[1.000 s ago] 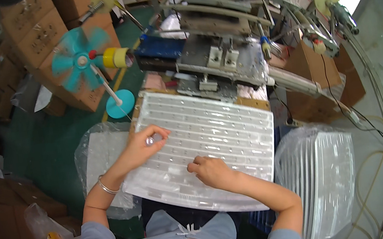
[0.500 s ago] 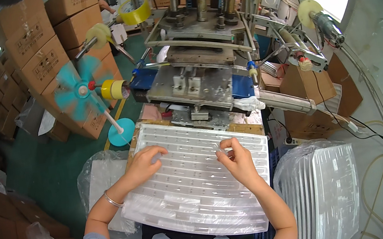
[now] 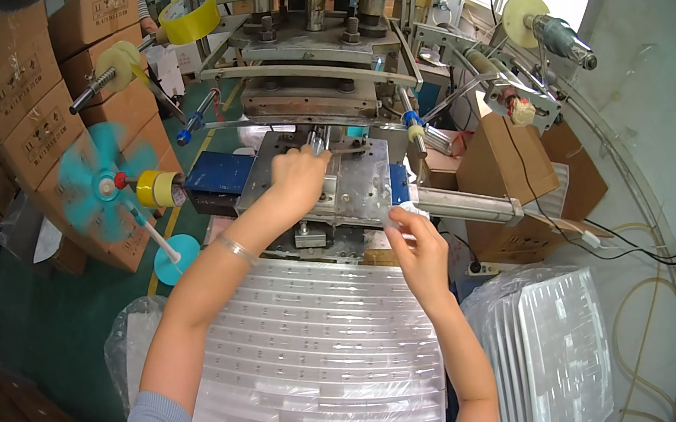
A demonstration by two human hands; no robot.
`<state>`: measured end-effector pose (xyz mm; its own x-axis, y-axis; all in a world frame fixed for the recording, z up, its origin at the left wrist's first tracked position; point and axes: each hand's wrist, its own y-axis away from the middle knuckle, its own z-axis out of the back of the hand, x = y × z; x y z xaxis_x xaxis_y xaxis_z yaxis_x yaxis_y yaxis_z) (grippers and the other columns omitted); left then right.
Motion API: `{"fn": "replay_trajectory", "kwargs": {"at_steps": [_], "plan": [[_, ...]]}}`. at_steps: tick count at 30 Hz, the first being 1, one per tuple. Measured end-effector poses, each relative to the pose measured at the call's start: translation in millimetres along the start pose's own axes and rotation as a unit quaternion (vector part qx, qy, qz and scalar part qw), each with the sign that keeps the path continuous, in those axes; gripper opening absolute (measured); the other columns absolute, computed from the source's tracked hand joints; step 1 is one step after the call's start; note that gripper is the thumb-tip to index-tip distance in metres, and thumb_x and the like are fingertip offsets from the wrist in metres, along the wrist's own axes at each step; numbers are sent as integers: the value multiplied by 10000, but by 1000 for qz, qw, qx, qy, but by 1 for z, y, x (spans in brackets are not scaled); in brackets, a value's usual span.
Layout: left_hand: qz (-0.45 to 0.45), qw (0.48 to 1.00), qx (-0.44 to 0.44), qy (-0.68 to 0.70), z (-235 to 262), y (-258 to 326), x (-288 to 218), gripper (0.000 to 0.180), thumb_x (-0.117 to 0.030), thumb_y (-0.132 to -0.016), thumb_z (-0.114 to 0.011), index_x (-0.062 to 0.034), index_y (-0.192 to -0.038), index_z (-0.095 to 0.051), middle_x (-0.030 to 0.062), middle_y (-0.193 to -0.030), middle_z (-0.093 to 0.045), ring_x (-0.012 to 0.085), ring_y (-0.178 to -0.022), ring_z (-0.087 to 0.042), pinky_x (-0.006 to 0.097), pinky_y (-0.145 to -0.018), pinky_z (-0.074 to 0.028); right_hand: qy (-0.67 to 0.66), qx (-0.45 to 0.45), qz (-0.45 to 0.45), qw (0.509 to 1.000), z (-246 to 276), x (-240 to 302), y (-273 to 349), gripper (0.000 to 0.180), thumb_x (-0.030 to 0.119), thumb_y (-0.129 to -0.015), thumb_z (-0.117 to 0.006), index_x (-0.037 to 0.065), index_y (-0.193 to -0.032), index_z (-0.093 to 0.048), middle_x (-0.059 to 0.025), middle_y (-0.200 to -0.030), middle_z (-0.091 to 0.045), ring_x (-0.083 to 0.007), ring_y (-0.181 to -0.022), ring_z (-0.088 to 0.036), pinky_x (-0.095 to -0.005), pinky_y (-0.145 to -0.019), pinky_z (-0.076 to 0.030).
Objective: The person repeatedly picks up small white plastic components from a stack and places them into a machine. The machine processes the components, and the person then removes the finished items and places them onto a growing stack of clear plastic trays. The task involves continuous repetitive handling of small parts and finished trays.
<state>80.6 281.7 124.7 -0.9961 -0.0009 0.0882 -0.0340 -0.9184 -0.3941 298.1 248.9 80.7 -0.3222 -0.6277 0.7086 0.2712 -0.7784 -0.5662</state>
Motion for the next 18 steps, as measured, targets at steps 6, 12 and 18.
{"fn": "replay_trajectory", "kwargs": {"at_steps": [6, 12, 18], "plan": [[-57, 977, -147, 145, 11, 23, -2, 246, -56, -696, -629, -80, -940, -649, 91, -845, -643, 271, -790, -626, 359, -662, -513, 98, -62, 156, 981, -42, 3, -56, 207, 85, -799, -652, 54, -1001, -620, -104, -930, -639, -246, -800, -633, -310, -677, -515], [50, 809, 27, 585, 24, 138, 38, 267, -142, -816, -643, -41, -1062, -618, 112, -1001, -644, 197, -884, -624, 304, -669, -508, 256, -51, 216, 941, -89, -7, -102, 152, 123, -757, -650, 105, -908, -648, -72, -833, -647, -266, -749, -608, -379, -634, -495], [304, 380, 92, 869, 8, 221, 88, 364, -167, -874, -589, -7, -1193, -516, 135, -1085, -611, 222, -977, -617, 260, -655, -541, 237, -58, 199, 949, -85, -9, -93, 349, 158, -762, -668, 95, -1099, -606, -138, -1099, -590, -312, -995, -551, -415, -839, -428]]}}
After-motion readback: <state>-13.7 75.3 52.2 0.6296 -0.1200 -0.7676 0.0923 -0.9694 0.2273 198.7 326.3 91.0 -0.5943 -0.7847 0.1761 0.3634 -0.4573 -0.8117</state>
